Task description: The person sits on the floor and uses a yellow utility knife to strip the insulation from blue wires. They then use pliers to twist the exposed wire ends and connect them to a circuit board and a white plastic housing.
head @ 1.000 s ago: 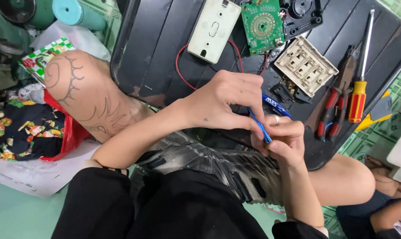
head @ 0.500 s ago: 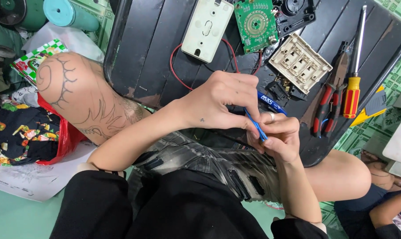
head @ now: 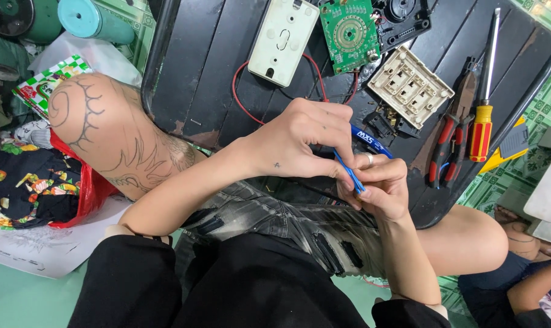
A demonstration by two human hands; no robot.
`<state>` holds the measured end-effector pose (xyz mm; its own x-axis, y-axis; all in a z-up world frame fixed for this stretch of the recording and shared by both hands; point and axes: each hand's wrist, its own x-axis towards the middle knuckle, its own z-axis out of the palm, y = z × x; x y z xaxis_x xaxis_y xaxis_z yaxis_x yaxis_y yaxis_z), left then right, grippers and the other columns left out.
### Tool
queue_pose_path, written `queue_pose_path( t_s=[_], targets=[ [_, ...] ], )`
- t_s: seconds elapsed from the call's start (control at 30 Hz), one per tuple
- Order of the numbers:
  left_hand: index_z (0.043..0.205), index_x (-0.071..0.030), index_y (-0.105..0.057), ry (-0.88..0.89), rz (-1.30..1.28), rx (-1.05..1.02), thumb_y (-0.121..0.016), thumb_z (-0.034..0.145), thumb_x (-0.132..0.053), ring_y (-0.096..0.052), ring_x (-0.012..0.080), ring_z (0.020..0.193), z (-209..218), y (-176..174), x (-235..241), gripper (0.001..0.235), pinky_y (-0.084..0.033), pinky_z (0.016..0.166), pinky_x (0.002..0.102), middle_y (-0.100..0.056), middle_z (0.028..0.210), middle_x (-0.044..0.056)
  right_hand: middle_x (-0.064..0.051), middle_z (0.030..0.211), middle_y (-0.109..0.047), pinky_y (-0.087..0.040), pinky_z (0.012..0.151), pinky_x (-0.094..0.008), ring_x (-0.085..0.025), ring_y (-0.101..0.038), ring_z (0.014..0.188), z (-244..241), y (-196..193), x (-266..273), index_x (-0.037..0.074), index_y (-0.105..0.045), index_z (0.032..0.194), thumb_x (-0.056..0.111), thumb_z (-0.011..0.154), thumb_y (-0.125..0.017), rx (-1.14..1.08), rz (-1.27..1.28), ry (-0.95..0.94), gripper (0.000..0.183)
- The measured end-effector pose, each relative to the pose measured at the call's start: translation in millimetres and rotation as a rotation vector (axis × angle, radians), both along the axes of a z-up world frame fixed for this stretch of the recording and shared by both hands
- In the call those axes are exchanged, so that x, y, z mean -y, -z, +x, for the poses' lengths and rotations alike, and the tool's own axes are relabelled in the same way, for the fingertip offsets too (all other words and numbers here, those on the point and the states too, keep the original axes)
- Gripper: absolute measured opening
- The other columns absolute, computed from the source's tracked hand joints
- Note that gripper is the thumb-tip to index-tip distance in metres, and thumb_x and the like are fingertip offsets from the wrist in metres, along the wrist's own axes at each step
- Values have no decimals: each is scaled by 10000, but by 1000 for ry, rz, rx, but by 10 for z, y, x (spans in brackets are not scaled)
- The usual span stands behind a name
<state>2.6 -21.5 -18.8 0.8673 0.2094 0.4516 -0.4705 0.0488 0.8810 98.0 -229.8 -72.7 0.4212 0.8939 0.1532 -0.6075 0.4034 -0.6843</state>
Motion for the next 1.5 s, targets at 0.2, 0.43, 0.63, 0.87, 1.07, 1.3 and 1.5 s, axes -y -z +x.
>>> queue_pose_path(
  t_s=[0.2, 0.43, 0.63, 0.87, 1.07, 1.3, 1.5],
  targets=[
    [902, -179, -798, -16, 9, -17, -894, 833, -124, -646, 193, 757, -7, -72, -27, 130, -567, 768, 345, -737, 868, -11, -374, 909, -685, -590, 280, -302, -251, -679, 500, -2, 21, -9, -128, -728, 1080, -61, 754, -758, 43, -24, 24, 334],
    [921, -188, -805, -16, 31, -2, -908, 824, -164, -590, 147, 695, 2, -219, -105, 144, -547, 704, 293, -719, 811, -35, -405, 880, -666, -583, 286, -315, -302, -672, 504, 20, 96, 40, -159, -702, 1101, -71, 749, -772, 66, -38, 46, 370],
    [875, -103, -799, -24, 171, 14, -866, 832, -66, -631, 261, 637, 97, -406, -325, 87, -554, 659, 347, -743, 789, 79, -348, 622, -625, -498, 309, -254, -209, -585, 345, 102, -168, 35, -258, -496, 1340, 102, 822, -791, 54, -63, -5, 697],
    [920, -78, -806, -403, 274, -232, -839, 889, -35, -639, 170, 712, 1, -207, -531, 62, -540, 690, 280, -737, 861, 83, -243, 819, -728, -546, 421, -293, -218, -658, 485, 479, -673, 125, -67, -506, 1200, 50, 919, -714, 536, -463, 339, 368],
    [1076, -38, -774, -372, 48, -366, -713, 965, 19, -649, 129, 744, 124, -6, -196, 139, -574, 690, 267, -687, 879, 100, -78, 870, -716, -580, 671, -445, -331, -715, 741, 350, -328, -15, 105, -564, 1241, 186, 716, -895, 1351, -996, 598, 626],
    [1023, -32, -794, -207, 63, -401, -743, 912, 7, -727, 165, 700, 116, -60, 20, 128, -633, 632, 276, -727, 841, 97, -43, 853, -662, -555, 760, -376, -267, -622, 861, 415, -266, -40, 40, -632, 1342, 227, 658, -950, 1761, -863, 793, 778],
    [1021, -47, -806, -154, 100, -388, -744, 914, -14, -737, 178, 727, 117, -36, 79, 128, -632, 651, 303, -719, 818, 101, -13, 818, -679, -578, 686, -372, -233, -662, 789, 455, -191, 11, 87, -646, 1297, 187, 726, -921, 1650, -962, 783, 641]
  ],
)
